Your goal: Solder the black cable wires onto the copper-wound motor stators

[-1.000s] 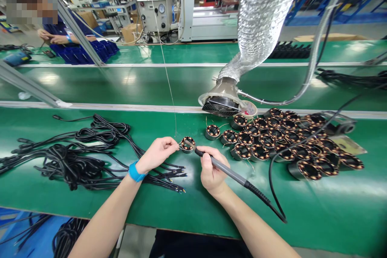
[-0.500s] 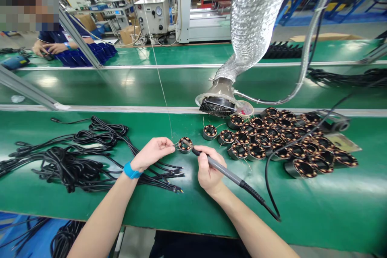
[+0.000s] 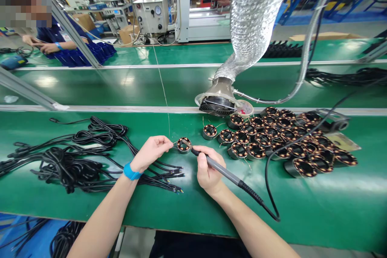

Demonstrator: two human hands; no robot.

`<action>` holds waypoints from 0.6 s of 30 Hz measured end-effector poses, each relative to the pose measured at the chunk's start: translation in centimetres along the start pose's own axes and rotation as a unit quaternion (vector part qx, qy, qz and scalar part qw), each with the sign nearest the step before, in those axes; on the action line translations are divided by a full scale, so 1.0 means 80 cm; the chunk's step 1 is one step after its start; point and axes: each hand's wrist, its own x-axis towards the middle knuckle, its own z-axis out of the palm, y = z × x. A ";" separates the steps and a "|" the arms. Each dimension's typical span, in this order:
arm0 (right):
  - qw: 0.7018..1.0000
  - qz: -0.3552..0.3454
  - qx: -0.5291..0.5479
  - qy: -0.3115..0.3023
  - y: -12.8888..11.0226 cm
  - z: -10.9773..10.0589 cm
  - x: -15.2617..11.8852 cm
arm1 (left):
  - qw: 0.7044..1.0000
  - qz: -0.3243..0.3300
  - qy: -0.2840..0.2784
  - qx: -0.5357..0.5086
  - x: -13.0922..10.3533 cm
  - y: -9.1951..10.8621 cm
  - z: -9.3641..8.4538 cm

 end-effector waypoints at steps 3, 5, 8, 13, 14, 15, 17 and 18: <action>1.000 0.001 -0.005 0.001 0.001 0.001 -0.001 | 1.000 0.005 0.013 -0.007 0.002 -0.005 0.004; 1.000 0.003 -0.008 0.003 0.001 0.001 -0.001 | 1.000 0.004 0.014 -0.008 0.004 -0.010 0.008; 1.000 0.006 -0.008 0.003 0.000 0.001 -0.001 | 1.000 0.003 0.022 -0.004 0.005 -0.016 0.012; 1.000 0.008 -0.013 0.000 0.000 0.000 -0.001 | 1.000 -0.008 0.018 -0.005 0.004 -0.013 0.009; 1.000 0.006 -0.011 0.000 0.000 0.000 -0.001 | 1.000 -0.010 0.014 -0.010 0.003 -0.011 0.008; 1.000 0.003 -0.008 0.000 0.000 0.000 -0.001 | 1.000 -0.010 0.011 -0.015 0.003 -0.009 0.007; 1.000 -0.004 -0.002 0.000 0.000 0.000 0.000 | 1.000 -0.006 0.011 -0.019 0.003 -0.007 0.007; 1.000 -0.008 0.001 0.001 0.000 0.000 0.000 | 1.000 -0.004 0.014 -0.019 0.003 -0.007 0.009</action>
